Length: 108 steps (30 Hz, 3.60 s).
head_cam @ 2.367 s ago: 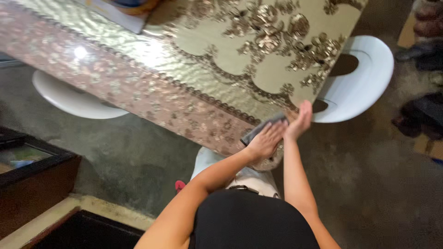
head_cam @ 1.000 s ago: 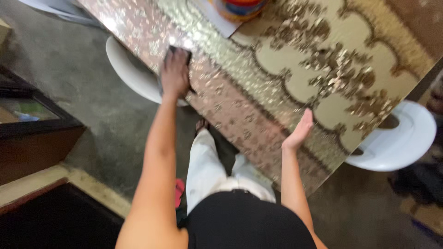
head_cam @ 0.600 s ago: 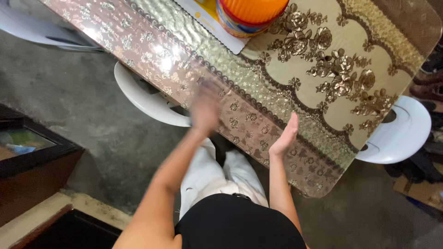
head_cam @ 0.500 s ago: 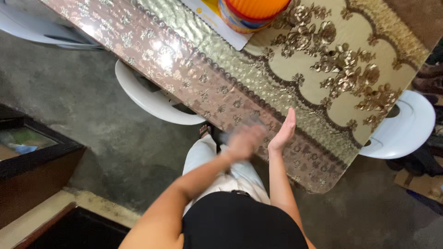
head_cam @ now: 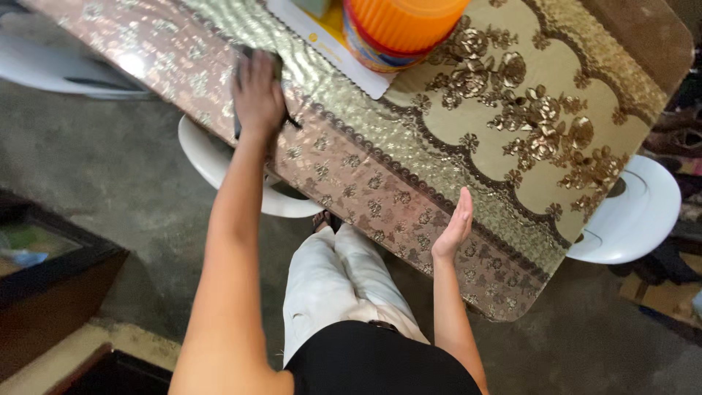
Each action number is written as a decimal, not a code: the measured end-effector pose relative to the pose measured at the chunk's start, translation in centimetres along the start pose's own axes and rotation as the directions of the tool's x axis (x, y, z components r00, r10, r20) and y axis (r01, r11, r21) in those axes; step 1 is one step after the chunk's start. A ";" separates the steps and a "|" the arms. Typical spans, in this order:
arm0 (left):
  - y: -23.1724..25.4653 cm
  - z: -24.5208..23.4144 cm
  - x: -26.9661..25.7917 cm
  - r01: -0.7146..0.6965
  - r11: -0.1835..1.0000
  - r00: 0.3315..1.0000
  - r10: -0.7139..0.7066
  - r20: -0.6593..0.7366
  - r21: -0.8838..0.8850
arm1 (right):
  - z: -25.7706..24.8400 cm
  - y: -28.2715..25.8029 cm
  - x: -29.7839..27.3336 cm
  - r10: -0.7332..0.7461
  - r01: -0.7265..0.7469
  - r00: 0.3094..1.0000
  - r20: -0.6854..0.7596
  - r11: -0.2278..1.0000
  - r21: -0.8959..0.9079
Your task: The person wipes a table covered with a floral tablecloth using a cloth. They move various items, including a metal pot, a plastic container, and an orange bowl, to clean the surface underneath them.
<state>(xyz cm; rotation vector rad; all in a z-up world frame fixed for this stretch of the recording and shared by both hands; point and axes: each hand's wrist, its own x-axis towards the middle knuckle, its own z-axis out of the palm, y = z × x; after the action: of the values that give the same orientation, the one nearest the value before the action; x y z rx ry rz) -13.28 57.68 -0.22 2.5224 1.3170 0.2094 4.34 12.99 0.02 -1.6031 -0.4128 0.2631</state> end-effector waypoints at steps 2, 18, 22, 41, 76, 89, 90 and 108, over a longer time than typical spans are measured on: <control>2.5 0.2 3.1 0.110 0.994 0.993 -0.111 0.034 0.028 | -0.8 -0.3 -0.7 -0.004 0.004 1.000 -0.024 1.000 -0.003; 0.4 -4.2 3.4 0.031 1.000 0.999 -0.031 0.017 0.007 | -4.7 -1.2 2.0 -0.021 0.014 0.992 -0.121 0.998 -0.056; 5.3 1.1 2.3 -0.129 0.874 0.981 0.042 0.191 0.469 | -4.8 2.1 1.4 -0.011 0.003 0.989 -0.145 0.999 -0.054; -3.5 3.1 -8.0 -0.160 0.987 0.960 0.163 -0.226 0.031 | 10.0 2.7 7.0 -0.129 0.125 0.986 0.106 0.991 0.046; 0.1 -0.6 5.6 -0.295 0.956 0.955 0.295 -0.038 0.008 | 22.4 -4.5 -0.2 -0.340 0.319 0.941 -0.002 0.886 -0.336; -10.5 0.1 0.7 -0.405 0.797 0.862 0.496 0.103 -0.448 | 25.2 -8.0 1.9 -0.365 0.362 0.930 0.051 0.881 -0.305; -15.2 -1.5 4.2 -0.434 0.825 0.896 0.439 -0.073 -0.361 | 25.1 -8.0 1.9 -0.346 0.343 0.937 0.045 0.891 -0.296; 5.1 5.0 -14.9 -0.731 0.666 0.648 0.746 0.156 -0.148 | 27.9 -5.3 0.2 -0.315 0.317 0.945 0.084 0.948 -0.010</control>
<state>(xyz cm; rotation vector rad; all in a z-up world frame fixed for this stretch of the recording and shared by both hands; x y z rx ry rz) -16.53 41.78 -3.26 2.7756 0.1155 0.1447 -7.47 38.68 3.12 -1.5252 -0.7300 0.0785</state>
